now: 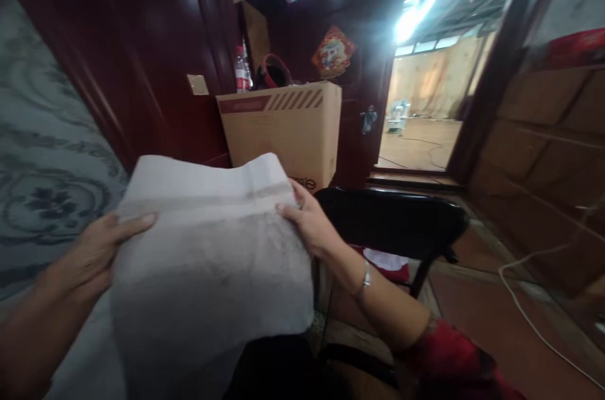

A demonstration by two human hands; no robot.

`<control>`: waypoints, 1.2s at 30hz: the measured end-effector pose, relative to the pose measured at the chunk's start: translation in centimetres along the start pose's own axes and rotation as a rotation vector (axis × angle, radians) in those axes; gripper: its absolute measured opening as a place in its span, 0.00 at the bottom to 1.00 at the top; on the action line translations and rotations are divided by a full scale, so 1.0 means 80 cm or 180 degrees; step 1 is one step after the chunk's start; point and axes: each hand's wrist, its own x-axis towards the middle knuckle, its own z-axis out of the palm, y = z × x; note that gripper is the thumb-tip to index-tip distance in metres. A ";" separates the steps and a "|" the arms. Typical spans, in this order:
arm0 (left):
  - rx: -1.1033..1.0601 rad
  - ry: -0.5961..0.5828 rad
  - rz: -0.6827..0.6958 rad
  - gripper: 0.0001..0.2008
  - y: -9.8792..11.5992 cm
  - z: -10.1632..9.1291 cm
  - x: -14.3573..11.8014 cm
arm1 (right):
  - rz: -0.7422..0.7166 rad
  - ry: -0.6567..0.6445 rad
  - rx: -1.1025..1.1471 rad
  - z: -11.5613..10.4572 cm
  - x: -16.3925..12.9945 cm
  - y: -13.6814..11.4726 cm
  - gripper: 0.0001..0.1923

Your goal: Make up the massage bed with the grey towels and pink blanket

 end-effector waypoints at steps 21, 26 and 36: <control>0.3472 -0.2209 0.3204 0.34 -0.155 0.445 0.100 | -0.1253 0.1044 -0.6642 -0.362 -0.057 -0.052 0.34; 0.3686 -0.2490 0.3139 0.34 -0.141 0.446 0.113 | -0.1216 0.1051 -0.6566 -0.366 -0.053 -0.057 0.36; 0.3794 -0.2120 0.3089 0.42 -0.156 0.427 0.087 | -0.1632 0.0814 -0.6569 -0.379 -0.057 -0.058 0.39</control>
